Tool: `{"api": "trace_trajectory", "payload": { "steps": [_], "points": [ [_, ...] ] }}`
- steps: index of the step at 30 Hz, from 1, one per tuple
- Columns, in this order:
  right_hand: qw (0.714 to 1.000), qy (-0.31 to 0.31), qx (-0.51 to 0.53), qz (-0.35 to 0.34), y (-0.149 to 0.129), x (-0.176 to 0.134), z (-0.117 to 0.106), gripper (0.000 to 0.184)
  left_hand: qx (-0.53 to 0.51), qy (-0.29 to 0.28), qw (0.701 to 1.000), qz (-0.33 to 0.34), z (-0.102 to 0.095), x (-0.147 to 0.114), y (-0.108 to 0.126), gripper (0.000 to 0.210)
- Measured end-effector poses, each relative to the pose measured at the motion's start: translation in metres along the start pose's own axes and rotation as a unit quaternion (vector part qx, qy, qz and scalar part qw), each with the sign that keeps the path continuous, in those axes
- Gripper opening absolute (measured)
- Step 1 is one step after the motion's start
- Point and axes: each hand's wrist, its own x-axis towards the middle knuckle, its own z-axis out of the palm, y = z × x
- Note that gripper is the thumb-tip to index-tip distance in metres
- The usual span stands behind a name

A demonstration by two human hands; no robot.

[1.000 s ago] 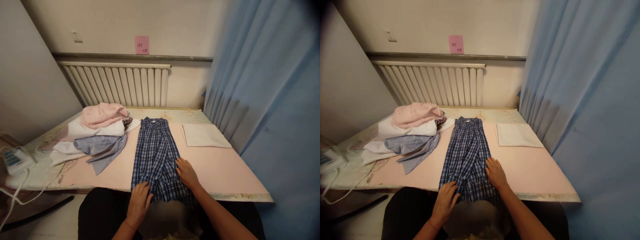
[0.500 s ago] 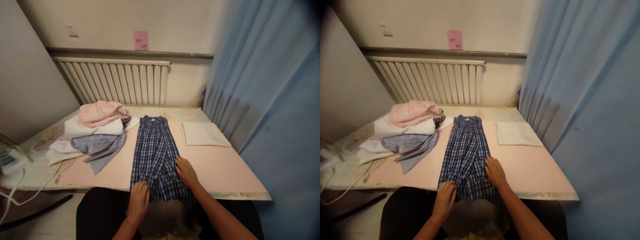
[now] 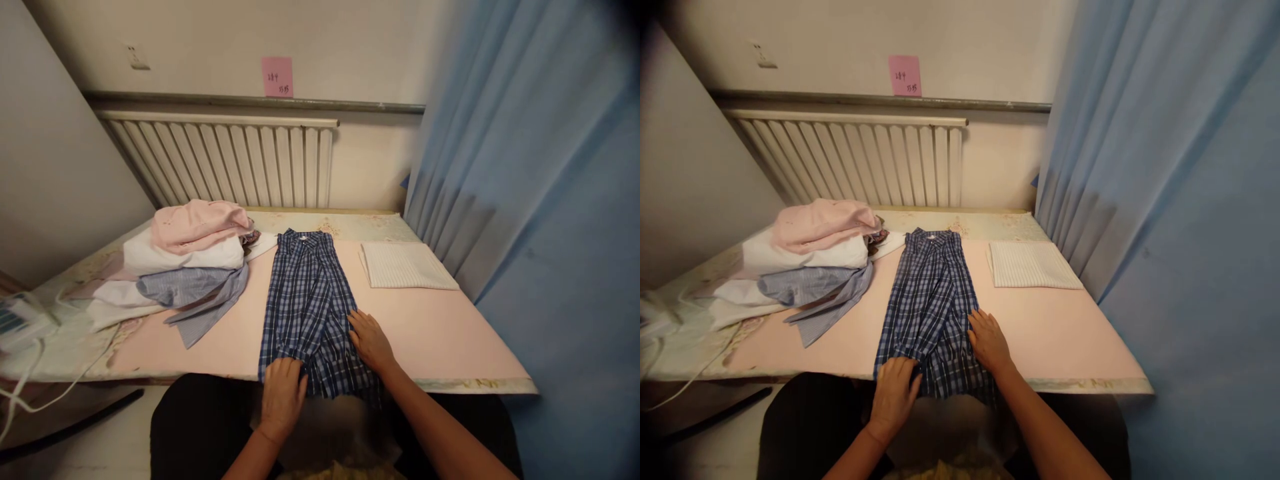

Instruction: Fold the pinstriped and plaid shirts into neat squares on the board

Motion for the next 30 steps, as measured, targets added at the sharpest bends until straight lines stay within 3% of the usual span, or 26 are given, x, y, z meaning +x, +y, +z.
{"api": "trace_trajectory", "payload": {
  "steps": [7, 13, 30],
  "points": [
    [1.0, -0.002, 0.006, 0.003, -0.001, 0.001, -0.002, 0.04, -0.064, -0.053, 0.992, -0.096, 0.006, 0.016, -0.011, 0.014],
    [1.0, -0.002, 0.008, 0.003, 0.0, 0.0, -0.001, 0.04, -0.161, -0.094, 0.967, -0.175, 0.002, 0.024, -0.016, 0.014],
    [1.0, 0.004, 0.006, -0.002, -0.001, -0.001, -0.002, 0.038, -0.259, -0.115, 0.927, -0.243, -0.001, 0.037, -0.024, 0.023]
  ]
}}
